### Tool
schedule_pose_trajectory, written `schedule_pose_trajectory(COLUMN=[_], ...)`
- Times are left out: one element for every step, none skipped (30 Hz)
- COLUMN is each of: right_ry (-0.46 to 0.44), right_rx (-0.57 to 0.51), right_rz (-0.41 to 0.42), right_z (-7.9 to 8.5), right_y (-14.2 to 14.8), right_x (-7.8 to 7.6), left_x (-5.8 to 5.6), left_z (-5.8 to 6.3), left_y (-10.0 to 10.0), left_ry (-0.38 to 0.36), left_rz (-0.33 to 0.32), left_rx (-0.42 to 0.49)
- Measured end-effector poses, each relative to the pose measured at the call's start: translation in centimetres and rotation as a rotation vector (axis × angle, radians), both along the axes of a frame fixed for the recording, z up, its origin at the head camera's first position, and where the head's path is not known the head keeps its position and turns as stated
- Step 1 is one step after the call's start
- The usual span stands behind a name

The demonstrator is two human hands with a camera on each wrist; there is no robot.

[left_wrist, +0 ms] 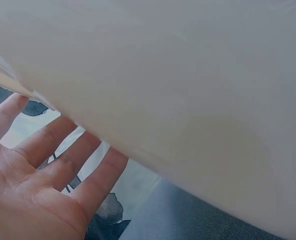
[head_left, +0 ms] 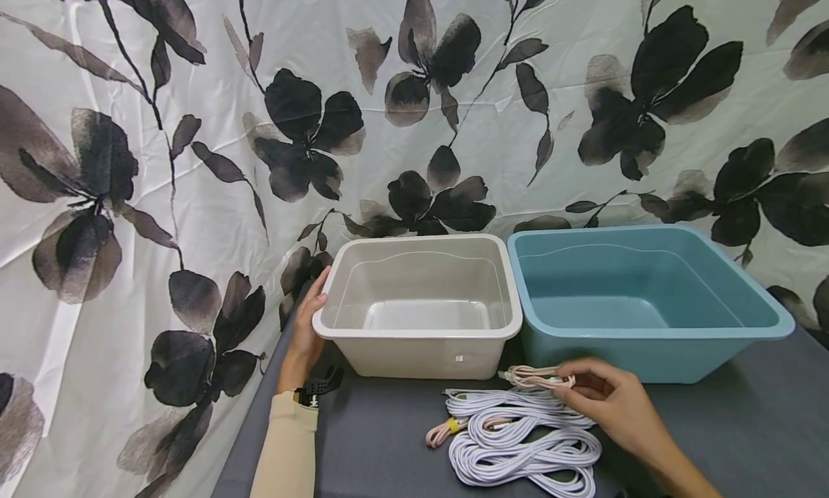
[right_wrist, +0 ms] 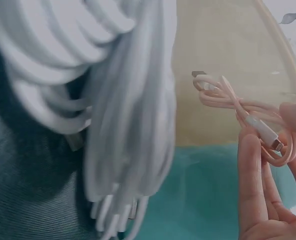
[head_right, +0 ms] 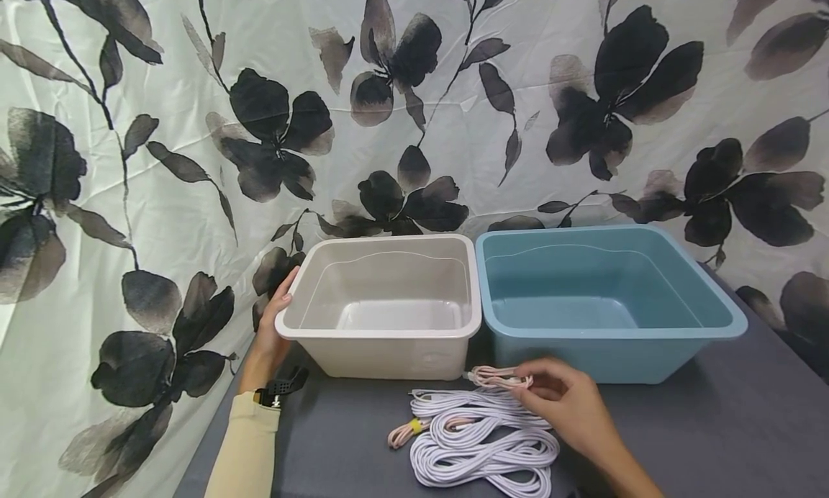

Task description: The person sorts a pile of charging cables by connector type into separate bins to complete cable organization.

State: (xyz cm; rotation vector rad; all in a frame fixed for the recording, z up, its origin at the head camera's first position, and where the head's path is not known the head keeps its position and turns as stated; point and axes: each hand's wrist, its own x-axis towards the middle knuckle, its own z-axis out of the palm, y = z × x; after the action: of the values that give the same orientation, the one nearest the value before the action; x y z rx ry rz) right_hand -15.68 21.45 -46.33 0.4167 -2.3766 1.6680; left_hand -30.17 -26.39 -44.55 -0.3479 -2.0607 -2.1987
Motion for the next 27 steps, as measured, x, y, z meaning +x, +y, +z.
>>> schedule_pose_trajectory(right_ry=[-0.002,0.003,0.005,0.011,0.019,0.031,0.044,0.058,0.068,0.082,0.092,0.101,0.105,0.106,0.108,0.11,0.114,0.12,0.126,0.134,0.142,0.145,0.153,0.158,0.163,0.164,0.164], right_rx=[-0.011,-0.017,-0.025,-0.031,-0.038,-0.046,-0.054,-0.063,-0.077,-0.083,-0.09,-0.098,-0.1,-0.104,-0.099,-0.097,-0.098,-0.104,-0.101,-0.102,-0.107,-0.118,-0.118,-0.113,-0.107,-0.11,-0.112], right_rz=[0.009,0.021,0.029,0.036,0.042,0.049,0.052,0.057,0.061,0.063,0.064,0.068,0.069,0.071,0.07,0.073,0.08,0.09,0.094,0.102,0.112,0.125,0.129,0.128,0.126,0.128,0.131], right_z=[0.2,0.4,0.6,0.7,0.9,1.1,1.3,1.5,1.6,1.8,2.0,2.2,2.5,2.7,3.0,3.2,3.5,3.8,4.2,4.5,4.9,5.3,5.7,6.1,6.5,6.9,7.3], right_y=[0.0,0.0,0.0,0.0,0.0,0.0,0.0,0.1,0.1,0.1,0.2,0.2,0.3,0.3,0.4,0.4,0.5,0.6,0.6,0.6,0.7,0.8,0.8,0.9,0.9,1.1,1.2], right_x=[0.1,0.1,0.2,0.2,0.3,0.3,0.4,0.4,0.5,0.6,0.7,0.7,0.8,0.9,1.0,1.0,1.1,1.1,1.2,1.2,1.3,1.4,1.4,1.5,1.6,1.6,1.7], left_x=[0.0,0.0,0.0,0.0,0.1,0.1,0.1,0.1,0.1,0.1,0.1,0.1,0.1,0.1,0.1,0.0,0.0,0.0,-0.1,-0.1,-0.2,-0.2,-0.2,-0.2,-0.3,-0.3,-0.2], left_z=[0.0,0.0,0.1,0.1,0.1,0.1,0.1,0.1,0.0,0.0,0.0,0.0,0.0,-0.1,-0.1,-0.1,-0.2,-0.2,-0.2,-0.3,-0.3,-0.3,-0.3,-0.3,-0.3,-0.3,-0.3], left_y=[0.0,0.0,0.0,0.0,0.0,0.0,0.0,0.0,0.0,0.0,0.0,0.1,0.1,0.1,0.1,0.1,0.1,0.1,0.1,0.1,0.1,0.1,0.1,0.1,0.1,0.1,0.1], left_ry=[0.001,0.004,0.003,0.003,0.003,0.004,0.004,0.005,0.007,0.009,0.011,0.013,0.012,0.012,0.011,0.01,0.009,0.008,0.008,0.01,0.011,0.014,0.018,0.022,0.025,0.027,0.029], left_rz=[-0.002,-0.003,-0.003,-0.002,-0.002,-0.001,-0.001,-0.002,-0.002,-0.001,-0.002,-0.003,-0.003,-0.004,-0.003,-0.002,0.001,0.001,0.001,-0.001,-0.002,-0.005,-0.007,-0.01,-0.011,-0.011,-0.01], left_rx=[-0.001,-0.002,-0.003,-0.003,-0.001,0.0,0.002,0.005,0.005,0.006,0.006,0.006,0.007,0.01,0.011,0.014,0.014,0.016,0.018,0.02,0.021,0.023,0.024,0.025,0.026,0.025,0.025])
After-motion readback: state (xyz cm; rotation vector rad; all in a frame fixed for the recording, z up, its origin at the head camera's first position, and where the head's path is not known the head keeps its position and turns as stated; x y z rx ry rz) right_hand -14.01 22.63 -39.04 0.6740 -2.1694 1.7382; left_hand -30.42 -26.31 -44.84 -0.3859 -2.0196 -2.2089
